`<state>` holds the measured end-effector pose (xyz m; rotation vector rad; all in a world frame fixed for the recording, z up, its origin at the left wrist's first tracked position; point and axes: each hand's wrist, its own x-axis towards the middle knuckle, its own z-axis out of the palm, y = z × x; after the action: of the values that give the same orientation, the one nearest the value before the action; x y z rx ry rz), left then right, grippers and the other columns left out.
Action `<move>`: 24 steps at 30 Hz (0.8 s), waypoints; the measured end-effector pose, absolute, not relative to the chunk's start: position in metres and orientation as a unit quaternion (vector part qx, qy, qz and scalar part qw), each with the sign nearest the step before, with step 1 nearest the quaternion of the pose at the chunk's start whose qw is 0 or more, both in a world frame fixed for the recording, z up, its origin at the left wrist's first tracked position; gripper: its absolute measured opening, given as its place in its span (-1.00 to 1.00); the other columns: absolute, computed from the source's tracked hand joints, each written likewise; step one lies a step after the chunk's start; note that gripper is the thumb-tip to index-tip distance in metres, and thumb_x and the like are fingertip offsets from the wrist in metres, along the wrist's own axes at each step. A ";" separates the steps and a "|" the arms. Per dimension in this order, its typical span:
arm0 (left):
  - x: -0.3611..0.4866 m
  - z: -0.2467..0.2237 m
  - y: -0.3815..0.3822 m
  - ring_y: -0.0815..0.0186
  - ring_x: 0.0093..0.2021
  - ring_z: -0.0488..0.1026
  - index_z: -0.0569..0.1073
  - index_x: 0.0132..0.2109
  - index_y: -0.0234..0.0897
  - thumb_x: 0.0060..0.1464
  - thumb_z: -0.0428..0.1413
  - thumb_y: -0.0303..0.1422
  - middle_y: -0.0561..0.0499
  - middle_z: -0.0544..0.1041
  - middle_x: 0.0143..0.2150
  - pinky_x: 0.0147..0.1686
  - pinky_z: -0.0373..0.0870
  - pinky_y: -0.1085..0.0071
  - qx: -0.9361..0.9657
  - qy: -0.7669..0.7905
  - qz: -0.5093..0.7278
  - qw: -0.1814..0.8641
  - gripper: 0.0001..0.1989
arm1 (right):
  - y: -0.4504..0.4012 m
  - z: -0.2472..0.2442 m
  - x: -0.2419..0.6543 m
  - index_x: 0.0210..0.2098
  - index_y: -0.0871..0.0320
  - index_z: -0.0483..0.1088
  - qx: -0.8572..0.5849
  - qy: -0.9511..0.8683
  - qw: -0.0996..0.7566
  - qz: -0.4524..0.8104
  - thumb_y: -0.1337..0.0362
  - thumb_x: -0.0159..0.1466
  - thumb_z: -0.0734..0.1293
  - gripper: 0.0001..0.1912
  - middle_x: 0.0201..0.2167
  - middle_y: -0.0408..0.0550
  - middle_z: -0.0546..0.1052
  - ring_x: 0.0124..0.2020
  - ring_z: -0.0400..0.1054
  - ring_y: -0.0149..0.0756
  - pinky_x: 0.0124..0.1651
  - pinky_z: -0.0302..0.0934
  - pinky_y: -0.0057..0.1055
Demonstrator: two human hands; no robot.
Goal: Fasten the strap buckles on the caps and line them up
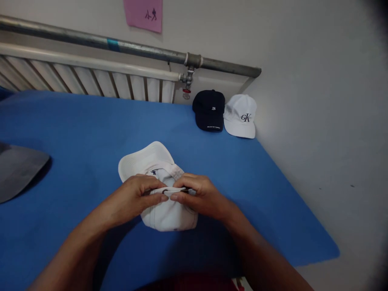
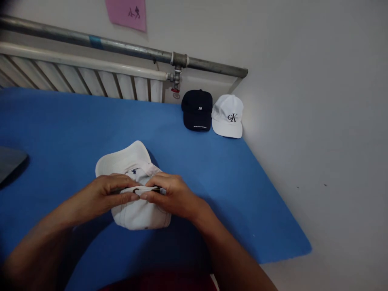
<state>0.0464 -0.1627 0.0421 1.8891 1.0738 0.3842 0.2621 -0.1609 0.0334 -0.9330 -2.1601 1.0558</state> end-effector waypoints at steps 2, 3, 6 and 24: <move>0.044 0.044 -0.163 0.38 -0.42 0.30 0.43 -0.44 -0.31 0.17 0.02 -0.19 0.08 0.34 -0.48 -0.44 0.18 0.48 0.769 0.415 0.144 0.465 -0.67 | -0.162 0.034 0.261 -0.38 0.20 0.44 -0.350 -0.803 0.279 0.394 0.23 0.23 0.34 -0.85 -0.45 -0.16 0.43 -0.41 0.29 -0.45 -0.32 0.16 -0.50; 0.043 0.045 -0.163 0.38 -0.42 0.30 0.42 -0.45 -0.31 0.18 0.00 -0.18 0.09 0.33 -0.48 -0.43 0.19 0.48 0.771 0.402 0.136 0.474 -0.66 | -0.163 0.034 0.261 -0.39 0.20 0.43 -0.353 -0.802 0.279 0.394 0.24 0.22 0.34 -0.85 -0.47 -0.17 0.42 -0.42 0.28 -0.45 -0.33 0.15 -0.50; 0.044 0.046 -0.164 0.34 -0.33 0.36 0.47 -0.30 -0.27 0.19 0.00 -0.18 0.07 0.43 -0.38 -0.35 0.25 0.46 0.778 0.396 0.135 0.469 -0.72 | -0.165 0.035 0.259 -0.41 0.19 0.42 -0.366 -0.802 0.274 0.383 0.24 0.21 0.35 -0.86 -0.49 -0.19 0.40 -0.45 0.26 -0.46 -0.36 0.14 -0.51; 0.049 0.052 -0.175 0.33 -0.34 0.34 0.45 -0.31 -0.27 0.20 -0.02 -0.13 0.06 0.42 -0.41 -0.32 0.22 0.40 0.814 0.405 0.127 0.396 -0.68 | -0.168 0.041 0.266 -0.32 0.17 0.43 -0.356 -0.770 0.286 0.446 0.22 0.17 0.39 -0.85 -0.51 -0.23 0.41 -0.49 0.25 -0.49 -0.41 0.14 -0.55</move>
<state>0.0487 -0.1750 0.0517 2.0637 1.0257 0.3225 0.2663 -0.1684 0.0413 -0.9521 -2.0569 1.1925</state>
